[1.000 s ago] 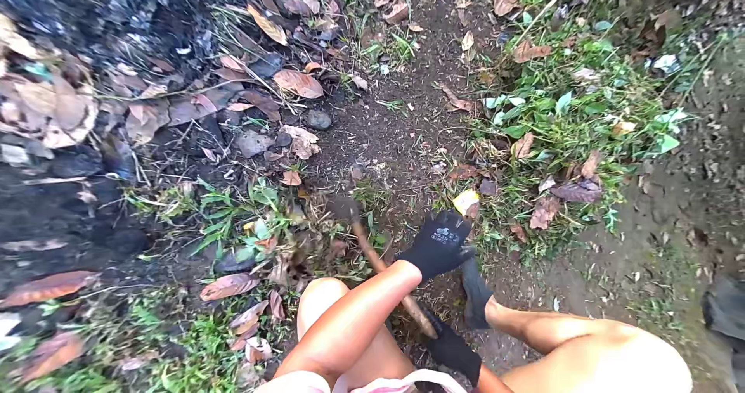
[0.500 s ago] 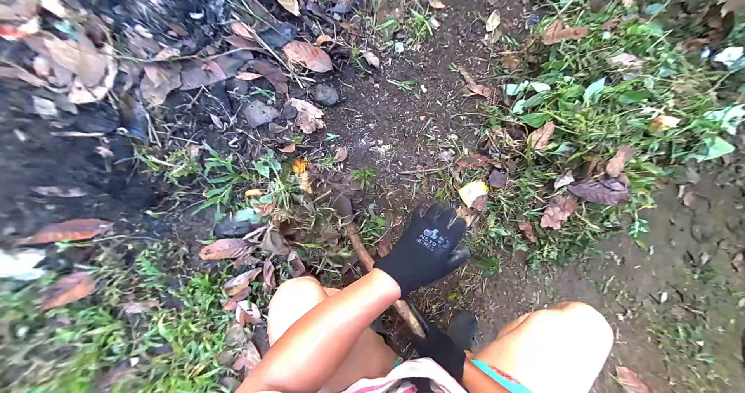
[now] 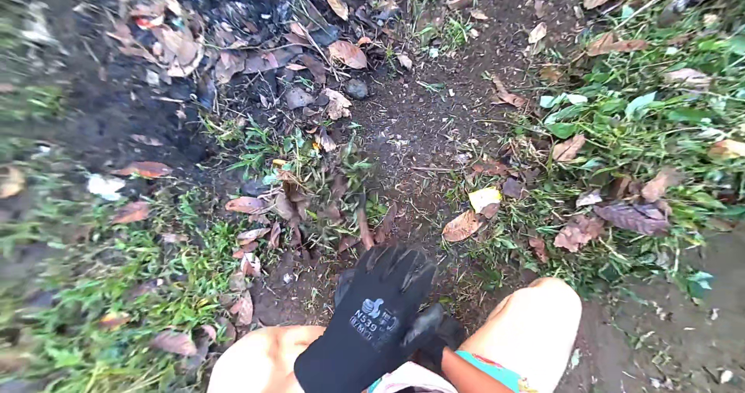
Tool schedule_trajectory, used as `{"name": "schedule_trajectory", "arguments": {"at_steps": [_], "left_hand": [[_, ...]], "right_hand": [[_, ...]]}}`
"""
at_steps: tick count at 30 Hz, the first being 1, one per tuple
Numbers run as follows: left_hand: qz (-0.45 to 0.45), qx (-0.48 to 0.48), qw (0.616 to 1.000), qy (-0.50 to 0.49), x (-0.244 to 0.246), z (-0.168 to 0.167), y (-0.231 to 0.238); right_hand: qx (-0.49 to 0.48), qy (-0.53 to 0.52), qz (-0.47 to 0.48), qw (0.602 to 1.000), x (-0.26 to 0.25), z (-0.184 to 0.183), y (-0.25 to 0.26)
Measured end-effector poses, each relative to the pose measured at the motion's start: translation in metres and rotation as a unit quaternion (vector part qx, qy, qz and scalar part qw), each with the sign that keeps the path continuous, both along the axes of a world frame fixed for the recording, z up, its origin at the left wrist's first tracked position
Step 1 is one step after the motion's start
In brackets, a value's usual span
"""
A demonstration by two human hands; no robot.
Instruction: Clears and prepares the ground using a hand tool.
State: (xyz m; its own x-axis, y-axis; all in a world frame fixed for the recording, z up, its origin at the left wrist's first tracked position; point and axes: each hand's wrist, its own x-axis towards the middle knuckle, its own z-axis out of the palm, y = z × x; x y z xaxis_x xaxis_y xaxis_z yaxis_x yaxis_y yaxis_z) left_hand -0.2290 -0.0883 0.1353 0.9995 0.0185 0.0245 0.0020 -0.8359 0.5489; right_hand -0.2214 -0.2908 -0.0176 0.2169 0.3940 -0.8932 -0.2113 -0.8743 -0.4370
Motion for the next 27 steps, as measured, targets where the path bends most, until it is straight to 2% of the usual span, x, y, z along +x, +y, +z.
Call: {"name": "schedule_trajectory", "arguments": {"at_steps": [2,4,7,9,10,12,14,16,18,21,23,27], "left_hand": [[0.036,0.016,0.999,0.017,-0.017,0.004,-0.006],[0.068,0.029,0.997,0.023,-0.036,0.010,-0.014],[0.110,0.036,0.993,0.039,-0.065,0.022,-0.031],[0.132,0.048,0.989,0.035,-0.079,0.026,-0.045],[0.136,0.051,0.989,0.035,-0.083,0.028,-0.052],[0.145,0.049,0.987,0.039,-0.089,0.031,-0.063],[0.144,0.042,0.988,0.046,-0.091,0.035,-0.067],[0.158,0.037,0.986,0.043,-0.093,0.034,-0.065],[0.183,0.041,0.981,0.049,-0.095,0.020,-0.063],[0.183,0.061,0.977,0.094,-0.094,0.009,-0.058],[0.169,0.064,0.978,0.108,-0.089,0.011,-0.059],[0.122,0.051,0.986,0.099,-0.076,0.019,-0.078]], "right_hand": [[0.002,-0.039,0.009,0.999,0.003,-0.033,-0.021],[0.021,-0.101,-0.001,0.995,0.037,-0.045,-0.008],[0.086,-0.138,-0.122,0.979,0.106,-0.055,0.076],[0.169,-0.105,-0.227,0.953,0.128,-0.082,0.135],[0.183,-0.080,-0.244,0.949,0.129,-0.095,0.154],[0.164,-0.072,-0.164,0.970,0.115,-0.118,0.154],[0.115,-0.062,-0.025,0.991,0.082,-0.122,0.110],[0.067,-0.048,0.038,0.996,0.051,-0.101,0.052],[0.029,-0.041,0.061,0.997,0.034,-0.075,-0.004],[0.001,-0.110,0.116,0.987,0.050,-0.036,-0.045],[0.014,-0.212,0.158,0.964,0.075,-0.019,-0.039],[0.070,-0.308,0.234,0.920,0.127,-0.003,0.037]]}}
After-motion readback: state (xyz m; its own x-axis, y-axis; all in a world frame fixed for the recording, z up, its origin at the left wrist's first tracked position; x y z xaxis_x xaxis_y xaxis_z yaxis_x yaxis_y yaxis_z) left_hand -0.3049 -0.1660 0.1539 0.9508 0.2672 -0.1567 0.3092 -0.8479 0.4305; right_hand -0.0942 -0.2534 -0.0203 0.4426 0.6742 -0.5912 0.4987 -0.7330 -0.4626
